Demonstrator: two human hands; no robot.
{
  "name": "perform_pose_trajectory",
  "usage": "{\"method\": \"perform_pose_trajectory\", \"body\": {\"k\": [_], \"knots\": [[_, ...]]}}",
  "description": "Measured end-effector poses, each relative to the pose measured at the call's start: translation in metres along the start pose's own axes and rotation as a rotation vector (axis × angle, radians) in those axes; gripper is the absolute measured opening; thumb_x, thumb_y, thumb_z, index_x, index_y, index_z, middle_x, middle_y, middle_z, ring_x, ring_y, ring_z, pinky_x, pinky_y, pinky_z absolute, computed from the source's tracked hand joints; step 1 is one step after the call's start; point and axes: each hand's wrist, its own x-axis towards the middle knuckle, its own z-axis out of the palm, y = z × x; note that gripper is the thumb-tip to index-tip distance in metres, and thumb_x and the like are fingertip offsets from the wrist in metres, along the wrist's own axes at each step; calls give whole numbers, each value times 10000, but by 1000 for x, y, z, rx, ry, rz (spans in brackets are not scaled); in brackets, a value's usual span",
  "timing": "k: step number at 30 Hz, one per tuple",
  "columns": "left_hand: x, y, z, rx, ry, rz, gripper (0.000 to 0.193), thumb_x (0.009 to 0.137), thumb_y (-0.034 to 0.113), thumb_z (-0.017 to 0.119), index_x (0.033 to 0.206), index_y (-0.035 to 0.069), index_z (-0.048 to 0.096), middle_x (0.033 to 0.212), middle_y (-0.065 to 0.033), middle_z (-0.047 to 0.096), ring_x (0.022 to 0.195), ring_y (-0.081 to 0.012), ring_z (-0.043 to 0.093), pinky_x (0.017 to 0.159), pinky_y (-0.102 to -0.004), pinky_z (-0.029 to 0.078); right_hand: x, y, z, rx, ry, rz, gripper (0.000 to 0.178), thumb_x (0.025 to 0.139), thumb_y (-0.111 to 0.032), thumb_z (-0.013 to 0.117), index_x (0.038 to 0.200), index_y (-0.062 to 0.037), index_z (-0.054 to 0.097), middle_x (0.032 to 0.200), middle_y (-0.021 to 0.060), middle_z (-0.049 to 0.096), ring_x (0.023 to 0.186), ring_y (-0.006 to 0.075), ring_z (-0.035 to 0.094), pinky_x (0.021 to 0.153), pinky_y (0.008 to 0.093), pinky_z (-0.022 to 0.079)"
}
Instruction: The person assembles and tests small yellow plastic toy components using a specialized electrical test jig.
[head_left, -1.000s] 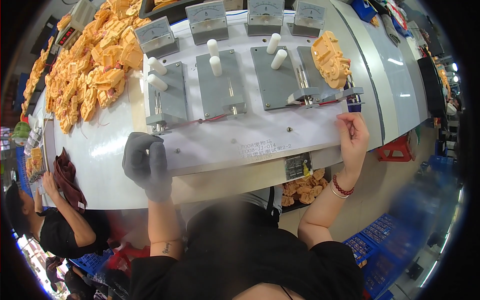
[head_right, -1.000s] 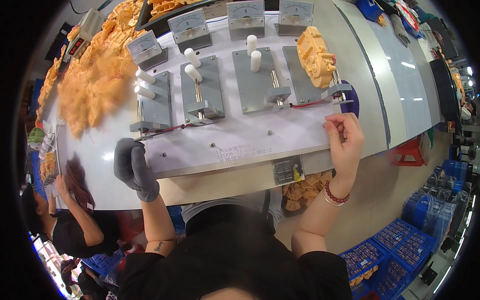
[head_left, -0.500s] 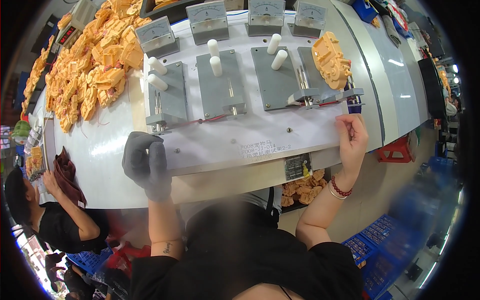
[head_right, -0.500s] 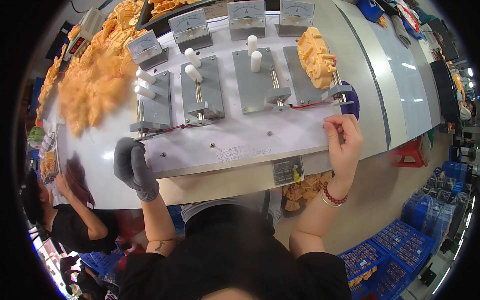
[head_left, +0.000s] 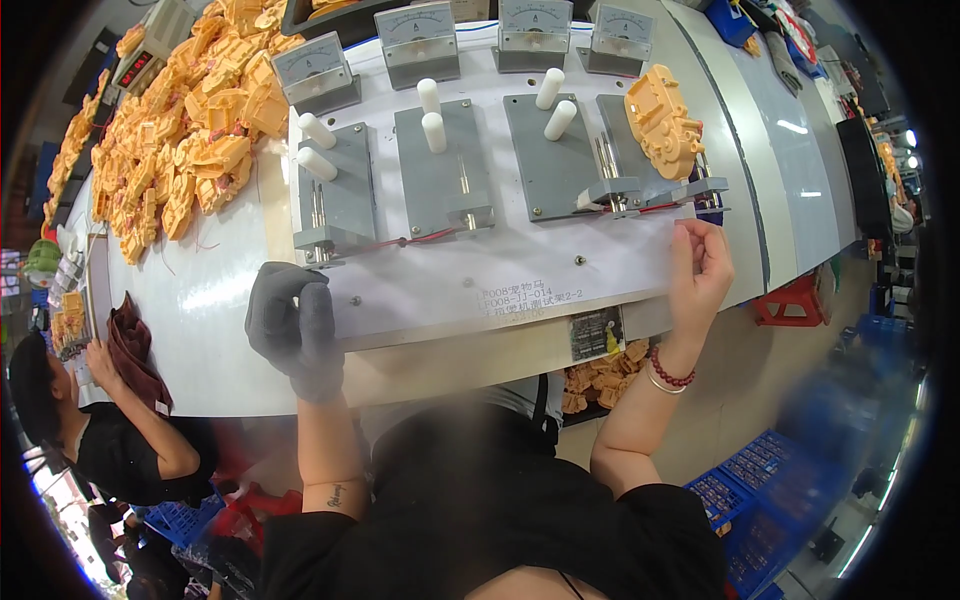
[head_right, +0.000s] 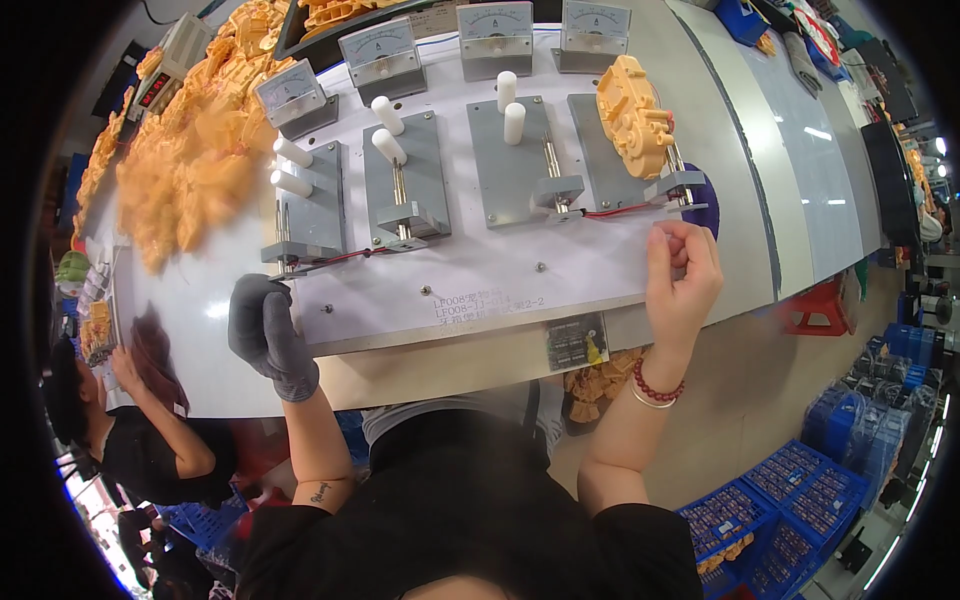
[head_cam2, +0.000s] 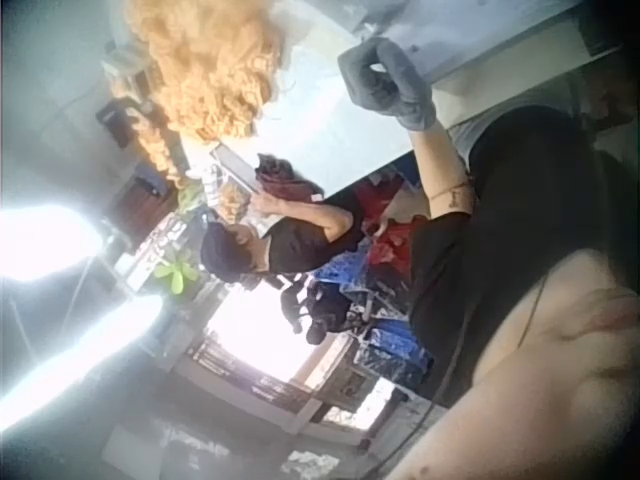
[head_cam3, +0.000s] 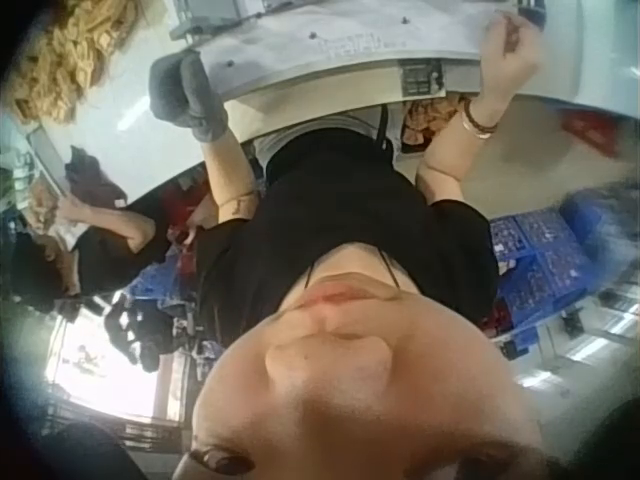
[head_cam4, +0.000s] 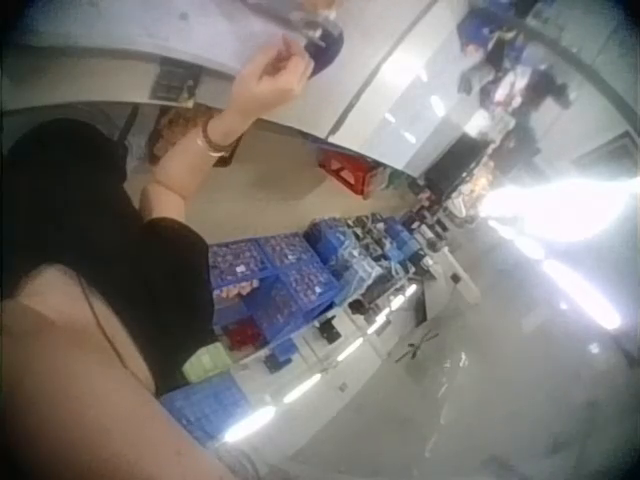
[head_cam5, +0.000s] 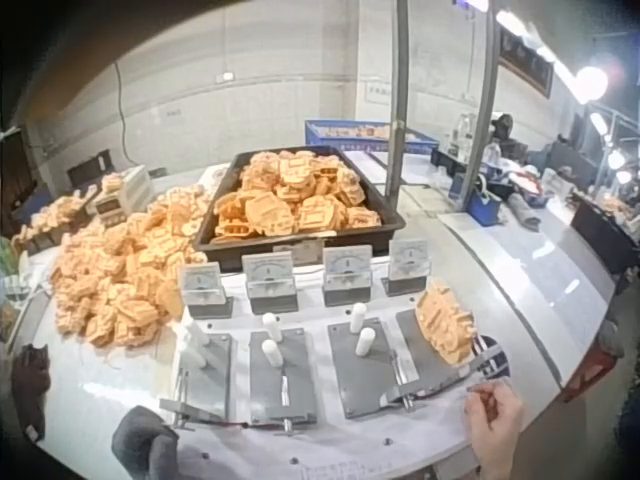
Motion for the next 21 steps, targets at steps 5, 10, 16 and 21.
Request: {"method": "perform_pose_trajectory", "body": {"k": [5, 10, 16, 21], "knots": [[0, 1, -1, -6, 2, -18, 16, 781, -23, 570, 793, -30, 579, 738, -84, 555, 691, -170, 507, 640, -273, 393, -1, -2, 8, -152, 121, -52, 113, 792, -42, 646, 899, -4, 644, 717, 24, 491, 609, 119, 425, 556, 249, 383], [0, 1, 0, -10, 4, -21, 20, 773, -27, 568, 791, -31, 576, 736, -89, 555, 690, -172, 508, 638, -277, 395, 0, -1, 8, -102, 126, -56, 149, 748, 9, 570, 883, 3, 632, 703, 28, 488, 599, 119, 427, 542, 251, 390], [0, 1, -1, -8, -3, -25, 29, 764, -37, 560, 788, -32, 576, 738, -86, 557, 694, -171, 508, 642, -277, 396, -1, 0, 7, -90, 130, -56, 137, 745, 16, 565, 866, 9, 628, 701, 28, 493, 595, 115, 433, 546, 245, 395], [-1, 2, 0, -14, 3, -29, 39, 759, -48, 551, 787, -35, 575, 740, -82, 557, 698, -169, 509, 648, -272, 398, -2, 2, 7, -53, 130, -46, 122, 746, 17, 571, 856, 16, 624, 712, 31, 506, 606, 111, 439, 550, 240, 396]]}}
